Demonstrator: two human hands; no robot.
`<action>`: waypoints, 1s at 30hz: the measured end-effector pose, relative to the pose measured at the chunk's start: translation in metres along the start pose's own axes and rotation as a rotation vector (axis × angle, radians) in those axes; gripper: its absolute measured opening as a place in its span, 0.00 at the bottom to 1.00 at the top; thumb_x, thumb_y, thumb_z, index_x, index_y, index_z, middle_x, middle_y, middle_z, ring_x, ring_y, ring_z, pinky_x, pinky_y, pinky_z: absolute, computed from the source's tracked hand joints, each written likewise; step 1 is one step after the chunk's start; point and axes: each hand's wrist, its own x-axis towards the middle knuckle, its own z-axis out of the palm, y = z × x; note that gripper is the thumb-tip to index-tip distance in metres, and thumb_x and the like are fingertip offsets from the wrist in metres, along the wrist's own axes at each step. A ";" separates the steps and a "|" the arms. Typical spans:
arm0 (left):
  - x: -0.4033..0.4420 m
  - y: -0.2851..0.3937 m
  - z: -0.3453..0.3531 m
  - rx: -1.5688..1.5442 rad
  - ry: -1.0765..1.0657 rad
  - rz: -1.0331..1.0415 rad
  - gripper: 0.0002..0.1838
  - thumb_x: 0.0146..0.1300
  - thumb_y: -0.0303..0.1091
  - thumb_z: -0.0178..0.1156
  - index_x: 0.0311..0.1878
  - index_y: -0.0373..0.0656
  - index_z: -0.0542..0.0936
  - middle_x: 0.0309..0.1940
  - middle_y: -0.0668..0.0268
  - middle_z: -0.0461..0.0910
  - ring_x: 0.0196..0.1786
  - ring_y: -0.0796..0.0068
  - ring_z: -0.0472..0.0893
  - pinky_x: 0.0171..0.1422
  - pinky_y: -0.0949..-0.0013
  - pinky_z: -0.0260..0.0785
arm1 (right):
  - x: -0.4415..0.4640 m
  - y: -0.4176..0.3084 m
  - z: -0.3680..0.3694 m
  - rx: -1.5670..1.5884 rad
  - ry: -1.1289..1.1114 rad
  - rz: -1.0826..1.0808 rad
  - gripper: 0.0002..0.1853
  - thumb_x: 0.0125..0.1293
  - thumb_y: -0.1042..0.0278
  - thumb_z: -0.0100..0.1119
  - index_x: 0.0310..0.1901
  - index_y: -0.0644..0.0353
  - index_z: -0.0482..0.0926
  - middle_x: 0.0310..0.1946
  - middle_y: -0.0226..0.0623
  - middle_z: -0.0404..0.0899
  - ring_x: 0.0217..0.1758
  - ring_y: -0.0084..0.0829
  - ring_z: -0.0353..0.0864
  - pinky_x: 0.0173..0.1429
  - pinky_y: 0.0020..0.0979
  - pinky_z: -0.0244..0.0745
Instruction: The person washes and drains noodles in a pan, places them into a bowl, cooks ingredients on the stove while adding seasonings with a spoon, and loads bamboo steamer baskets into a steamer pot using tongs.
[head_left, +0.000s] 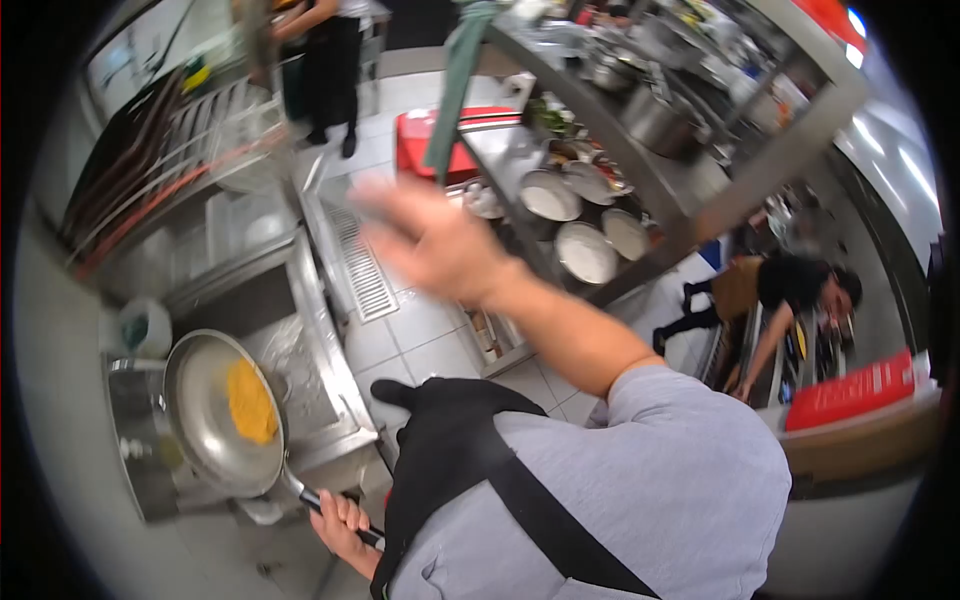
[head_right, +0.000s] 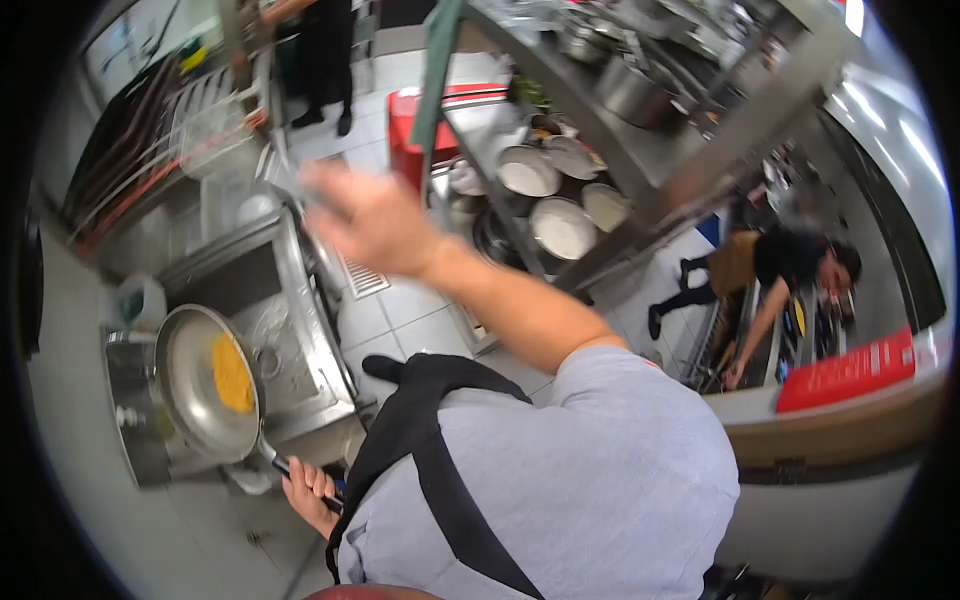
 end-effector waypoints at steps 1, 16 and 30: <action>-0.001 0.001 0.003 0.008 0.001 -0.005 0.10 0.75 0.36 0.53 0.37 0.47 0.66 0.16 0.74 0.60 0.12 0.85 0.60 0.12 0.75 0.55 | 0.019 -0.007 -0.048 -0.072 0.141 0.118 0.18 0.66 0.67 0.61 0.56 0.63 0.77 0.43 0.49 0.83 0.44 0.39 0.85 0.51 0.35 0.78; 0.020 0.024 -0.009 0.131 0.045 0.118 0.16 0.75 0.36 0.53 0.29 0.47 0.64 0.14 0.75 0.59 0.11 0.85 0.58 0.11 0.75 0.53 | 0.033 0.244 -0.345 -0.728 0.912 1.122 0.36 0.53 0.68 0.60 0.66 0.67 0.63 0.64 0.62 0.69 0.69 0.57 0.68 0.74 0.44 0.63; -0.025 0.018 0.004 -0.088 0.621 0.074 0.10 0.69 0.32 0.61 0.38 0.42 0.69 0.15 0.71 0.64 0.11 0.82 0.63 0.12 0.73 0.59 | 0.004 0.122 0.258 0.499 -0.361 0.395 0.15 0.69 0.69 0.56 0.54 0.63 0.78 0.40 0.35 0.85 0.38 0.30 0.84 0.46 0.30 0.78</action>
